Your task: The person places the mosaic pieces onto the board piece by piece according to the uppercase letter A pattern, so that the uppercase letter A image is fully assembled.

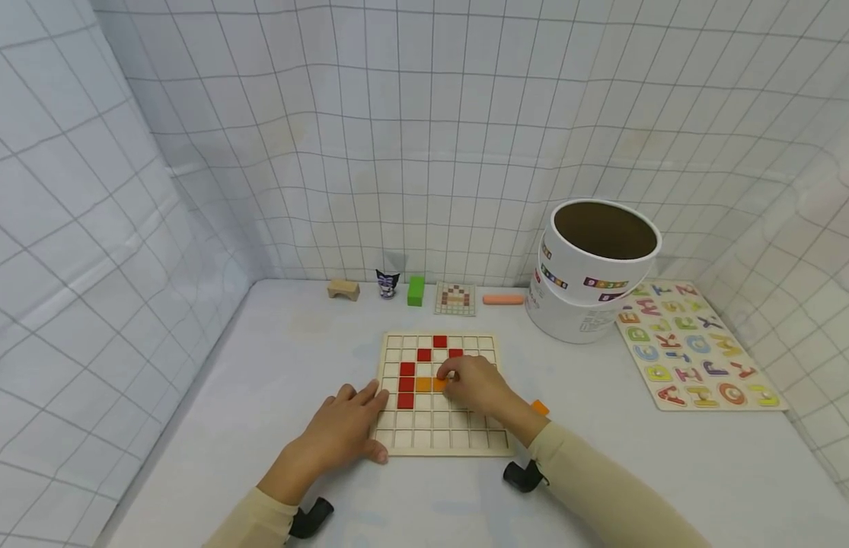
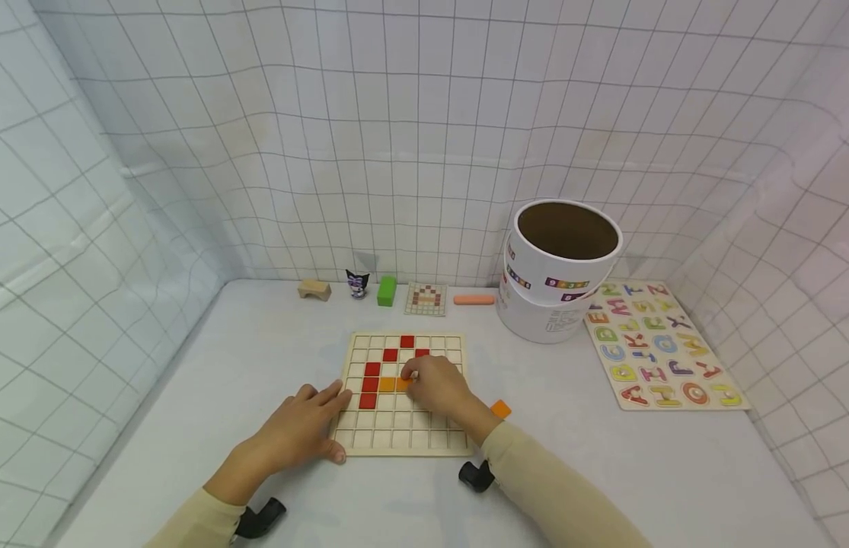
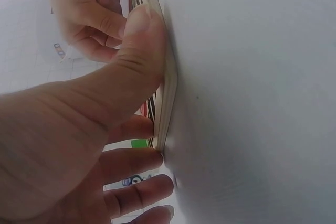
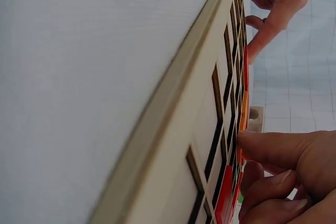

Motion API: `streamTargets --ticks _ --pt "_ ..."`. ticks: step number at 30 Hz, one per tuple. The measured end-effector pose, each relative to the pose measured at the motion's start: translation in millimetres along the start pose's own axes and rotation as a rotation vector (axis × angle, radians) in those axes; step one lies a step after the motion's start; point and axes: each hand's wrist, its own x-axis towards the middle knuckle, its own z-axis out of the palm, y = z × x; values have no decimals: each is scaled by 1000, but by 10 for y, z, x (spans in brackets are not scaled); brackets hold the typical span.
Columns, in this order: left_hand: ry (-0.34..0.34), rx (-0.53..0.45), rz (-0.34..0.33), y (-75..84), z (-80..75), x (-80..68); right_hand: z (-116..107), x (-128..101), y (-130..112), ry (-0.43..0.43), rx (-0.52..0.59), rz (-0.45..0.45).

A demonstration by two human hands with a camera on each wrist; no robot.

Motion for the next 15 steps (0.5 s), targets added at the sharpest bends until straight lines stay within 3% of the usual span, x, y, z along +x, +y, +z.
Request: streamTargets --ticks 4,8,12,15 --pt "-3 -3 -2 1 4 0 -59 -20 27 -32 49 -22" --pt "-5 1 4 4 14 13 -320 -128 165 -20 165 -16" --pt "-2 6 6 5 9 7 -662 -340 464 12 275 53" --pt "1 5 7 -1 3 -10 -813 -523 723 -11 322 134"
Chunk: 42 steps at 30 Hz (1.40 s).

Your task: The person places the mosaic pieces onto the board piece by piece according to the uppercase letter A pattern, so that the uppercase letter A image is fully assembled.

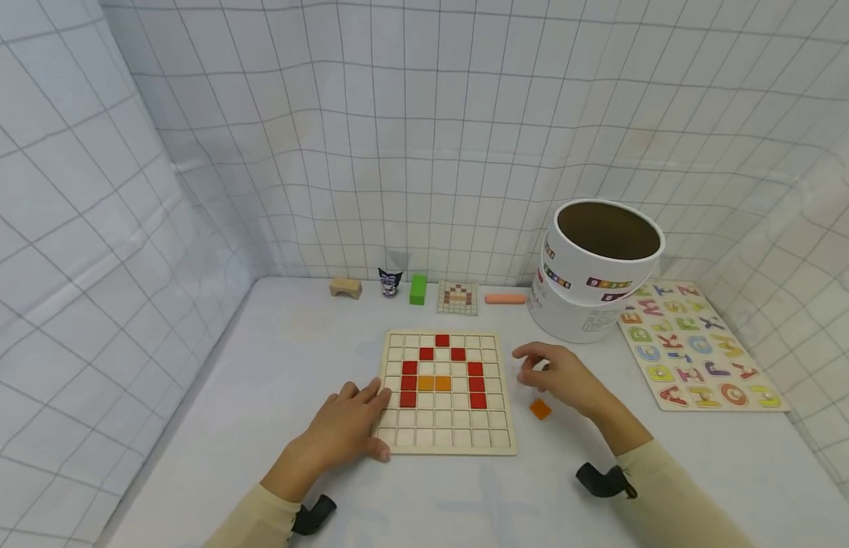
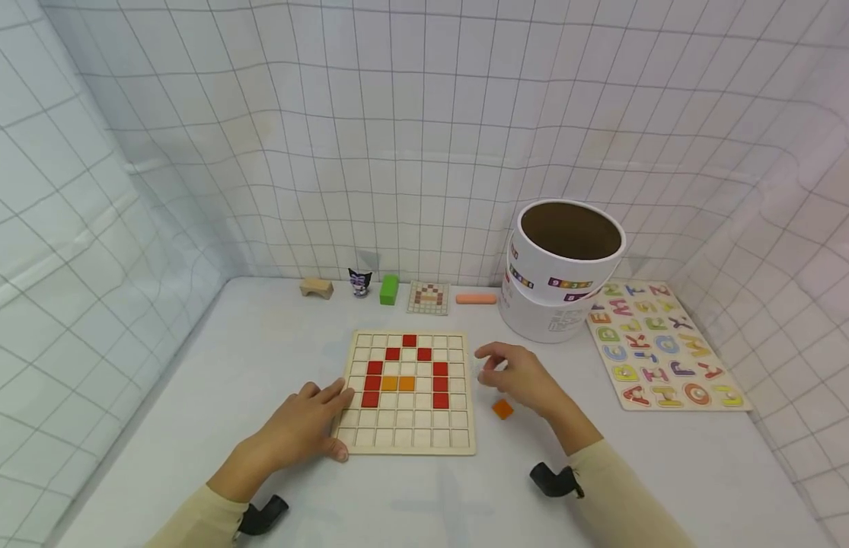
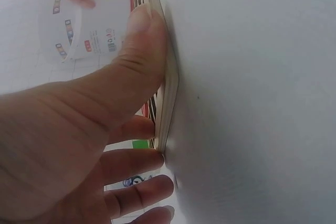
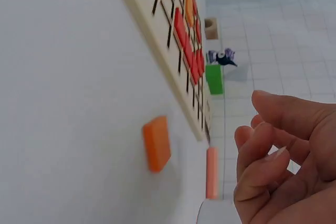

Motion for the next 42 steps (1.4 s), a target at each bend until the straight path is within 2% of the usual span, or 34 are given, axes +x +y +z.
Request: streamTargets --ticks 3,7,15,25,30,37,42 --pt "3 0 -2 3 -11 -12 -102 -144 215 -16 19 96" --pt "6 -1 -6 1 -17 -17 -84 -297 384 19 2 179" --pt "3 -9 -13 14 -22 -18 87 -357 363 76 -165 142" --pt "11 6 -5 17 -13 -13 150 -363 347 104 -223 114" --pt "18 10 1 17 -13 -14 124 -351 383 115 -147 128" --pt "20 6 4 20 -13 -18 38 -358 445 75 50 107" --pt "19 10 4 30 -21 -13 -23 -346 438 79 132 100"
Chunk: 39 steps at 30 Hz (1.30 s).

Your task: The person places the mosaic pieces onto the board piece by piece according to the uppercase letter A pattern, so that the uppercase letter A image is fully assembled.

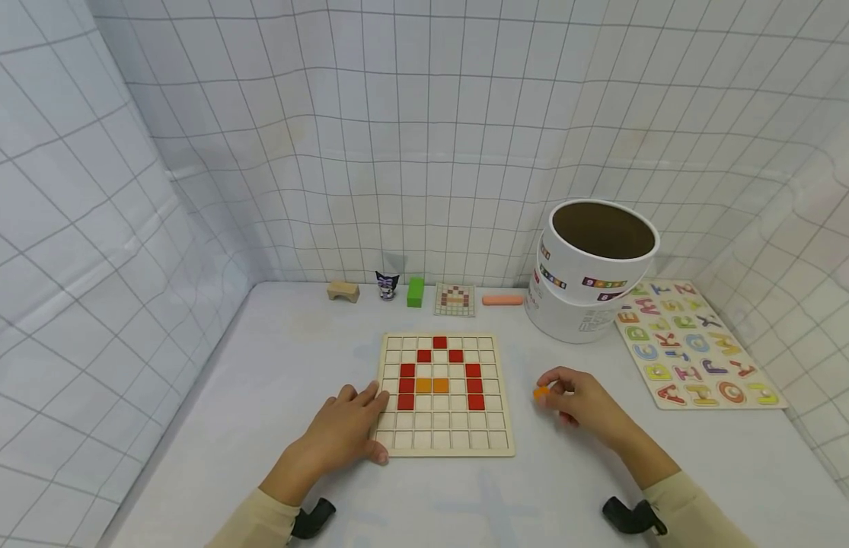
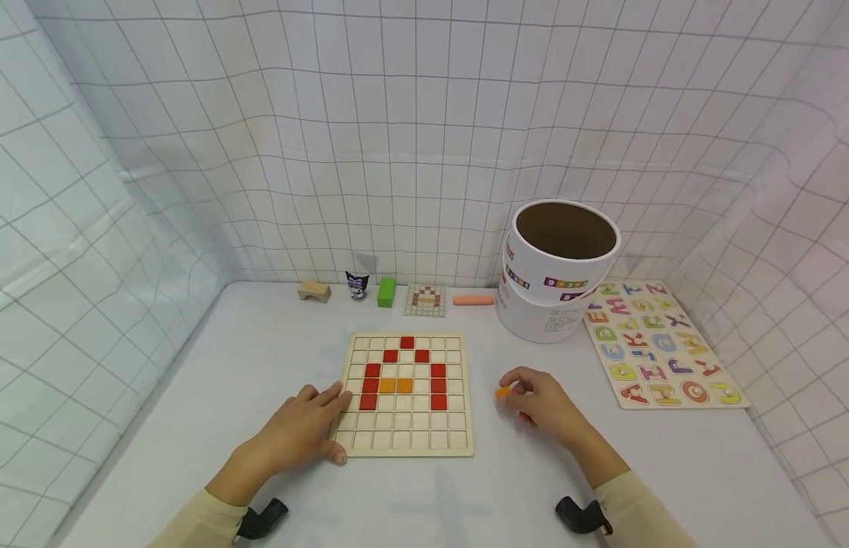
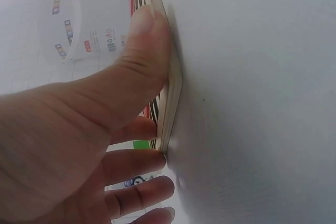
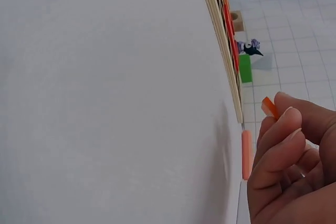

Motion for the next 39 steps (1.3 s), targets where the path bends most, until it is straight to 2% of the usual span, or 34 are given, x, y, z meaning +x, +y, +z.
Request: streamTargets --ticks 8,18,26,33,36,39 --pt "-6 4 -3 2 7 7 -3 82 -83 -23 157 -13" --pt "-6 6 -4 -14 14 -3 162 243 -252 -56 227 9" --pt "-11 16 7 6 31 22 365 406 -367 -93 242 1" --pt "-12 21 2 22 10 19 642 548 -486 -196 180 -65" --pt "-12 20 2 18 2 14 754 585 -550 -193 119 -63" --pt "-12 21 0 13 -6 8 847 604 -606 -154 -24 -91"
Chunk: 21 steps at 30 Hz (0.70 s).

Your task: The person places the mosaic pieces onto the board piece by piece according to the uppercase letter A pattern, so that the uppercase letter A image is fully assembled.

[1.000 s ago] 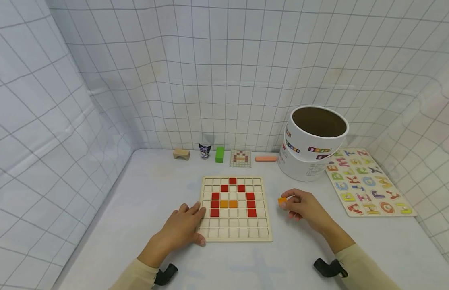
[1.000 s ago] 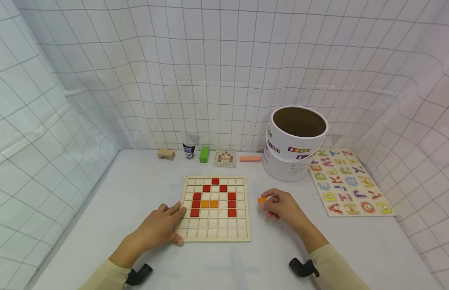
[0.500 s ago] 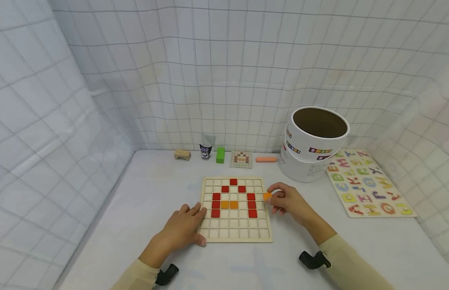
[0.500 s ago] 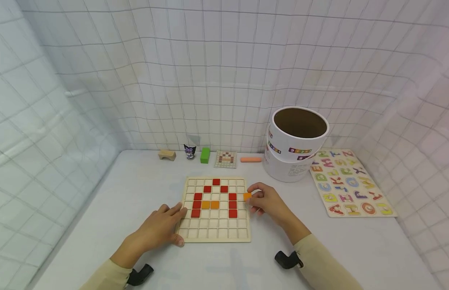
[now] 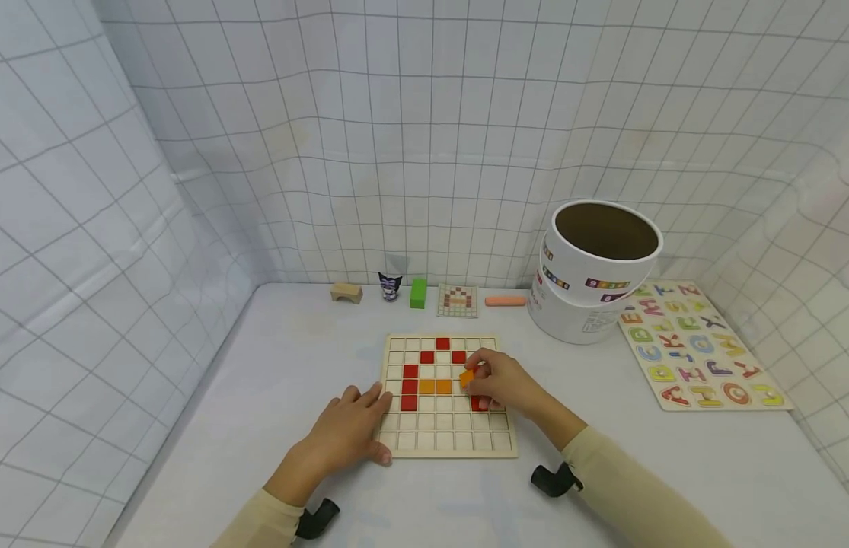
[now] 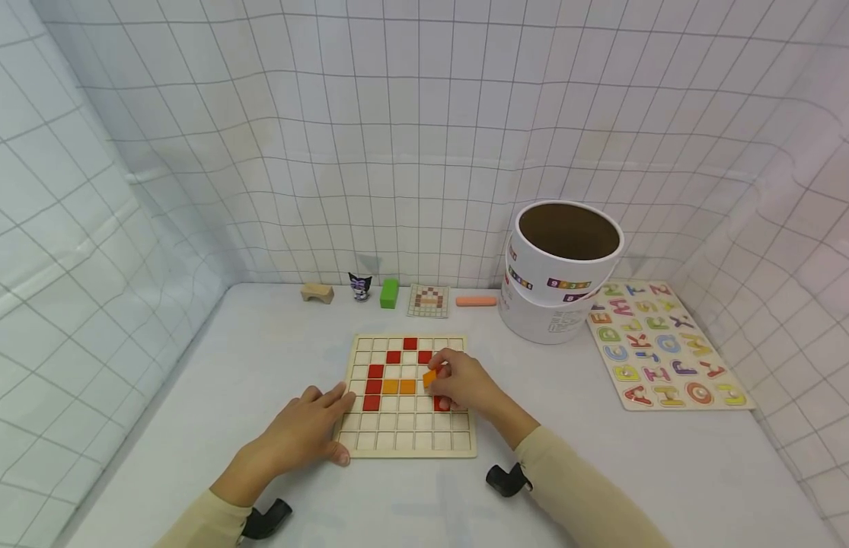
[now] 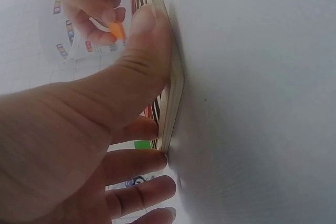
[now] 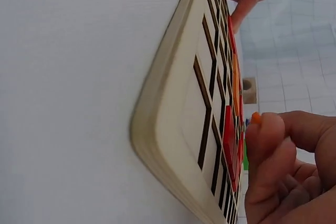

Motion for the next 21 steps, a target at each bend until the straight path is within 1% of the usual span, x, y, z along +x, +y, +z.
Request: streamTargets --ticks 4,5,7,13,17,21 --pt "5 2 3 2 3 -9 79 18 -58 58 -231 -33" --pt "6 3 6 3 5 -11 96 21 -67 71 -275 -37" --pt "9 3 11 4 9 -18 127 24 -85 84 -327 -29" --pt "9 6 12 10 18 -28 182 32 -131 77 -388 6" --pt "9 6 10 19 14 -29 189 28 -155 66 -418 -3" --pt "7 -3 7 28 13 -36 183 -18 -150 60 -405 -24"
